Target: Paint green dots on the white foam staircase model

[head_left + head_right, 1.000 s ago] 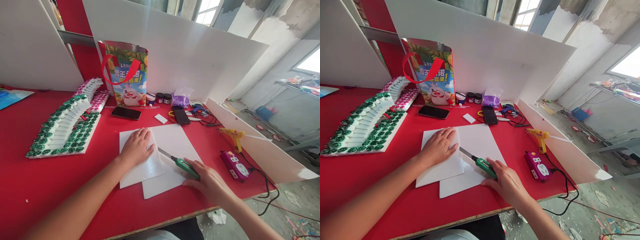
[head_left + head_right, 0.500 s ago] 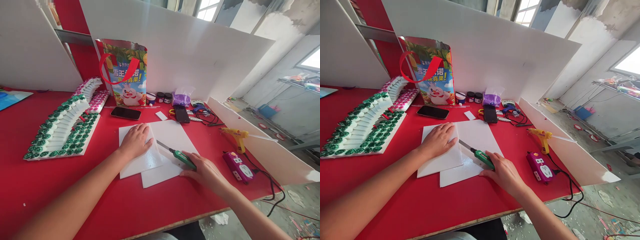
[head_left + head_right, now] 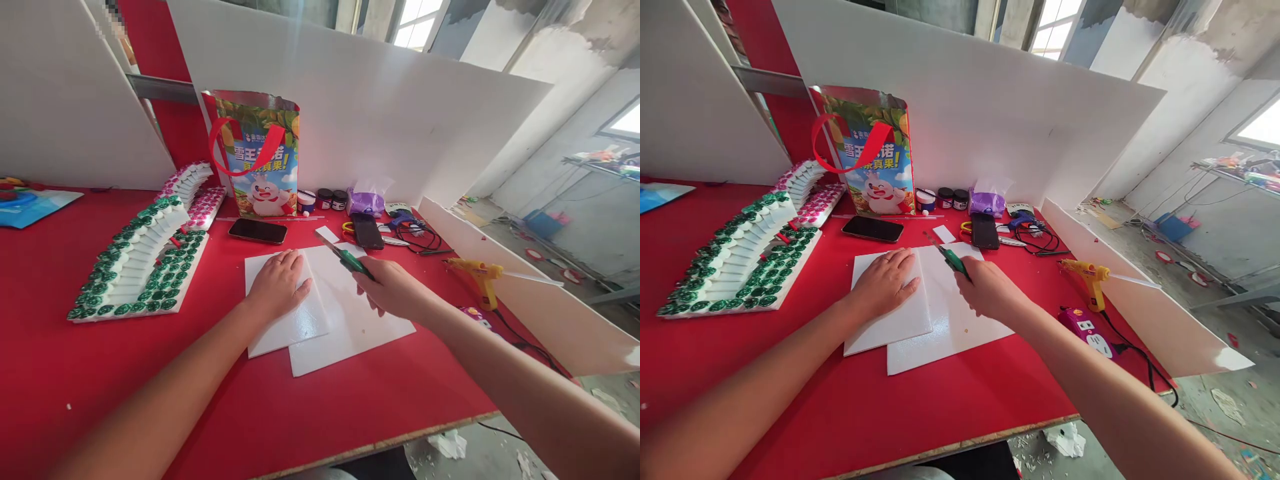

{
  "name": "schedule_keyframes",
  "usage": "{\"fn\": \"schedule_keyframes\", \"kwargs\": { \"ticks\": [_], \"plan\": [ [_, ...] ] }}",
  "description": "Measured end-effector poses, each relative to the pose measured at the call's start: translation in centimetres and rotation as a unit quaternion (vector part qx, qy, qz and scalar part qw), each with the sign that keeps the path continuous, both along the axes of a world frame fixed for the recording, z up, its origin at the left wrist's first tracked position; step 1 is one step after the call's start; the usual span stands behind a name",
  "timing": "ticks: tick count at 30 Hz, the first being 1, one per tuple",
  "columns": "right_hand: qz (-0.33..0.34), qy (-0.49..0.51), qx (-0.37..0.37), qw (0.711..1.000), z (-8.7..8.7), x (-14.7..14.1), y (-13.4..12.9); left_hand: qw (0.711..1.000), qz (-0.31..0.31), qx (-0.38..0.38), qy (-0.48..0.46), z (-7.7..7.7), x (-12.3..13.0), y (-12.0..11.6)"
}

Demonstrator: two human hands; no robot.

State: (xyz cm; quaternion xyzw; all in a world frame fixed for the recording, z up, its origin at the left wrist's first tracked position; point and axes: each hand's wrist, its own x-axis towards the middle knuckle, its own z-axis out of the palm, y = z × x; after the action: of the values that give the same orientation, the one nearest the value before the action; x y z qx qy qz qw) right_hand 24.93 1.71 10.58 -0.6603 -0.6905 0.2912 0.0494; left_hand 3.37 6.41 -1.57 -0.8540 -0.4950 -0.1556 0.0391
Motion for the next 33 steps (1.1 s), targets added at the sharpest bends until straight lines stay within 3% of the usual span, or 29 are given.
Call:
{"fn": "schedule_keyframes", "kwargs": {
  "ticks": [5,10,20,33],
  "plan": [
    [0.031,0.008,-0.082,0.996,0.2,-3.3,3.5,1.0,0.003,0.007,-0.011,-0.1,0.0,-0.1],
    [0.048,0.006,-0.112,0.992,-0.5,-4.6,4.7,1.0,0.0,0.01,-0.013,0.0,0.0,-0.2],
    [0.048,0.012,-0.11,0.993,-1.3,-5.4,5.5,1.0,-0.004,0.008,-0.021,0.0,0.0,-0.1],
    [0.082,-0.081,-0.118,0.986,0.0,-7.6,4.4,1.0,0.003,-0.006,-0.014,0.3,0.0,-0.2]
  ]
}}
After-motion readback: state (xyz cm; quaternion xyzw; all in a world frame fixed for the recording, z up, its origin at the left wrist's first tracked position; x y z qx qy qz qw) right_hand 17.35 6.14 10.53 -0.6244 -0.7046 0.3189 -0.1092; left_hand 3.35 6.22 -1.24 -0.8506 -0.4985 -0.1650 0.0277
